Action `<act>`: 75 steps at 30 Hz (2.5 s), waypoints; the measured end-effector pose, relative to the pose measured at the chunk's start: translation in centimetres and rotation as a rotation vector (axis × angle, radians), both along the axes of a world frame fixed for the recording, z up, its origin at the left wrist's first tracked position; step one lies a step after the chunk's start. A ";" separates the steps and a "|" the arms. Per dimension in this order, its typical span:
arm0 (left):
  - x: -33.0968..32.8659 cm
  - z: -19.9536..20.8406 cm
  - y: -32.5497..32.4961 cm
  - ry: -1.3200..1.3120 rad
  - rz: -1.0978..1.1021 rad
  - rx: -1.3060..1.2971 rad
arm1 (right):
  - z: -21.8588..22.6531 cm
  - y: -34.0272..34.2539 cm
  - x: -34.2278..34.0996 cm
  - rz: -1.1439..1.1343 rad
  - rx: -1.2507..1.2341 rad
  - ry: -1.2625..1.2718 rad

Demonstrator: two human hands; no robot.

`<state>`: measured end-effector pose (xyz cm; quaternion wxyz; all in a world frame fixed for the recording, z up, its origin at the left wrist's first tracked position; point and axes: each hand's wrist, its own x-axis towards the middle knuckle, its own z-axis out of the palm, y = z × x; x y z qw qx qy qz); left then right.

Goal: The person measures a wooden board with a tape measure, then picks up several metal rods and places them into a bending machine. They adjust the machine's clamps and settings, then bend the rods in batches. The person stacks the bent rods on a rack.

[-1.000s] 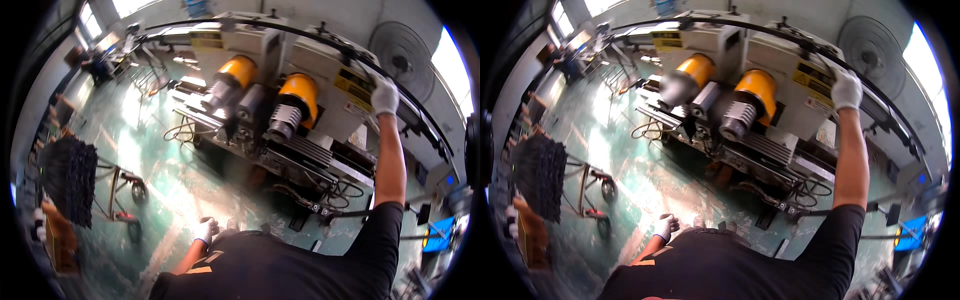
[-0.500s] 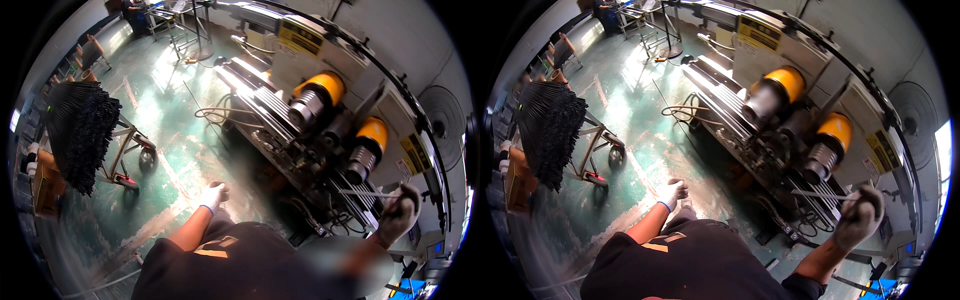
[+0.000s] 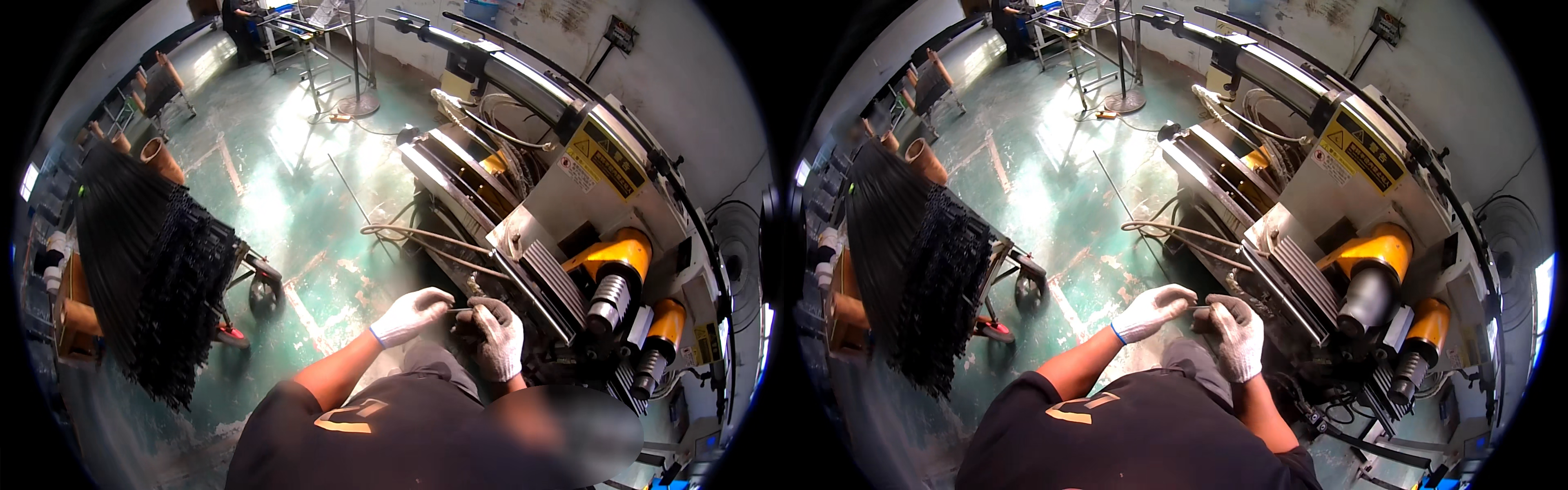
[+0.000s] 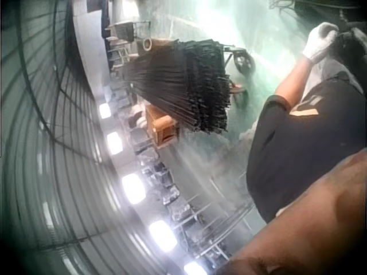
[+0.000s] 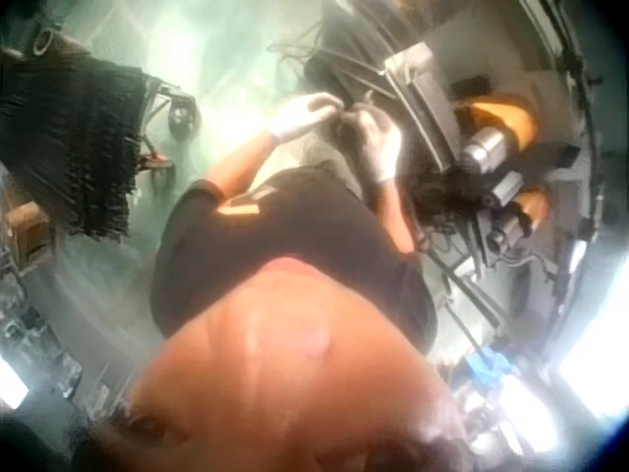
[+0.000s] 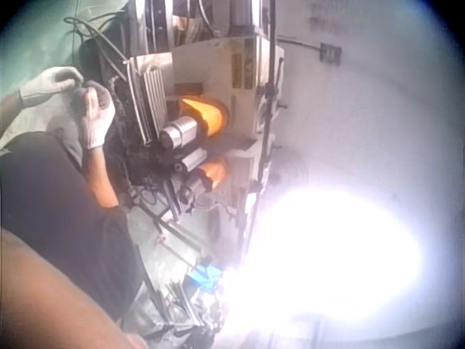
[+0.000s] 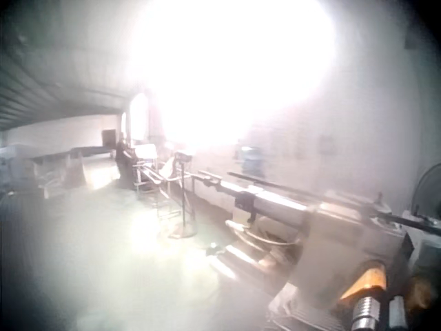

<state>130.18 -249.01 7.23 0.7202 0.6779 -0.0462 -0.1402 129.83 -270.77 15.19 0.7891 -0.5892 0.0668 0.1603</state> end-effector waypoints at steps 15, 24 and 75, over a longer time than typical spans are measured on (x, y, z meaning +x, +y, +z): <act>30.2 2.1 19.8 0.236 -0.053 -0.278 | -3.4 24.8 34.6 -0.004 -0.174 -0.516; 46.5 -0.1 34.8 0.246 -0.031 -0.199 | 0.5 37.2 50.6 -0.292 0.122 -0.426; 104.6 18.7 47.1 0.349 -1.238 -0.386 | 4.6 64.4 83.5 -1.284 0.480 -0.529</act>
